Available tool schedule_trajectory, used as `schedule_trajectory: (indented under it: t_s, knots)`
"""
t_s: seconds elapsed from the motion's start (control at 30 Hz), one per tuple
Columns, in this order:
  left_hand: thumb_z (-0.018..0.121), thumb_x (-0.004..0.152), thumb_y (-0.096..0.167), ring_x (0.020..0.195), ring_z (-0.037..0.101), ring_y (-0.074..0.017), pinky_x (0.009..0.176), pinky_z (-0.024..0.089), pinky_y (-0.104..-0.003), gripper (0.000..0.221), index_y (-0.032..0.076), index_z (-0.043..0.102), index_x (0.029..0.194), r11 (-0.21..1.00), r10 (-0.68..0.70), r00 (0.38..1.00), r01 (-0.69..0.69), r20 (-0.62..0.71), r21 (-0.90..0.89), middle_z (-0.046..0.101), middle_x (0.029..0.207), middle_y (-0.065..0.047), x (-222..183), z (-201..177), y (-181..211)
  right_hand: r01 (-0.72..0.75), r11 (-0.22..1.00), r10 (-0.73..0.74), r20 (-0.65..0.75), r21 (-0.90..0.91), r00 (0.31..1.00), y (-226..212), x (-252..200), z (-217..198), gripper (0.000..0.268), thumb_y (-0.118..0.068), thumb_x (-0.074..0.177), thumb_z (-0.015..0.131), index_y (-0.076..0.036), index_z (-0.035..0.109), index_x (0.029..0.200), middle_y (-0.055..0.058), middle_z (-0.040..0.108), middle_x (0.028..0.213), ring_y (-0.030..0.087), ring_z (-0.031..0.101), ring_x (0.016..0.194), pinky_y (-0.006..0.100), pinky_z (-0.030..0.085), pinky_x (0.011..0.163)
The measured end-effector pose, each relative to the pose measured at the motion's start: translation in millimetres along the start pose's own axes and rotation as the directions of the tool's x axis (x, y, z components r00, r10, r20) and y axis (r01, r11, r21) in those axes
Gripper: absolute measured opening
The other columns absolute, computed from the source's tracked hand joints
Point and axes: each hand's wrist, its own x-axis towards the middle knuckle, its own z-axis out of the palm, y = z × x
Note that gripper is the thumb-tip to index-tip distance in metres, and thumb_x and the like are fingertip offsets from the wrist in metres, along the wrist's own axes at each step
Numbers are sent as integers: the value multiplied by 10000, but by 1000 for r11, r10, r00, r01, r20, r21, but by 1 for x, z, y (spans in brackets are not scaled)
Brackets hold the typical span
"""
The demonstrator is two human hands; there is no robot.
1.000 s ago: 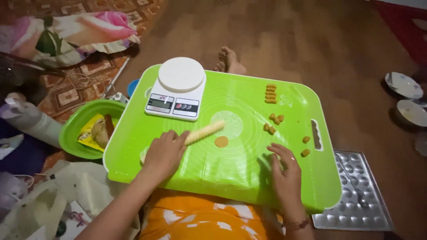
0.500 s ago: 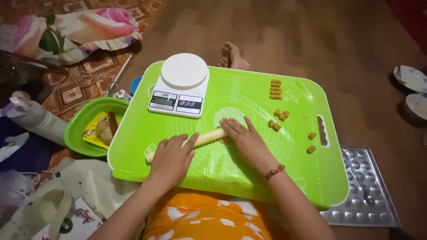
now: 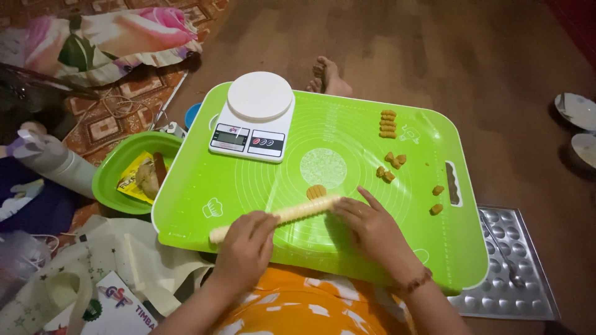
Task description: The person is rolling dough into a long rope and then pinching off small pieces to form individual shapes on a silicone mat.
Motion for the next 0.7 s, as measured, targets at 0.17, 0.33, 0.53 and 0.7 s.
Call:
schedule_trajectory:
  t_s: [0.17, 0.33, 0.53, 0.7]
  knots:
    - [642, 908, 118, 1218, 588, -261, 1131, 441, -454, 299, 66, 658, 1203, 985, 170, 984, -169, 50, -22, 633, 1207, -77, -19, 3, 4, -133, 986, 159, -344, 98, 926, -20, -17, -35, 350, 82, 764, 643, -133, 740, 1023, -15, 772, 1063, 179, 672, 1120, 462, 343, 1213]
    - [660, 894, 148, 1282, 531, -250, 1137, 303, -491, 380, 81, 658, 1268, 989, 132, 987, -137, 97, 50, 614, 1303, -113, -14, 2, 11, -148, 986, 166, -341, 79, 925, -17, -25, -22, 404, 77, 778, 663, -171, 703, 1094, -30, 752, 1169, 152, 654, 1161, 454, 327, 1230]
    - [668, 928, 237, 1214, 596, -252, 1048, 399, -457, 323, 149, 671, 1239, 988, 41, 984, -66, 175, 140, 657, 1301, -92, -8, 10, 0, -290, 939, 330, -241, 187, 913, -9, -4, -27, 416, 46, 813, 662, -132, 706, 1187, 4, 769, 1045, 127, 681, 920, 422, 415, 1158]
    - [646, 935, 246, 883, 672, -179, 802, 522, -353, 289, 139, 707, 1196, 986, -137, 984, 124, 112, 115, 770, 1051, -40, 6, -5, -28, -616, 735, 624, 73, 285, 778, 2, 29, -39, 434, 30, 882, 600, -107, 674, 1288, 104, 687, 1314, 219, 698, 1037, 316, 561, 992]
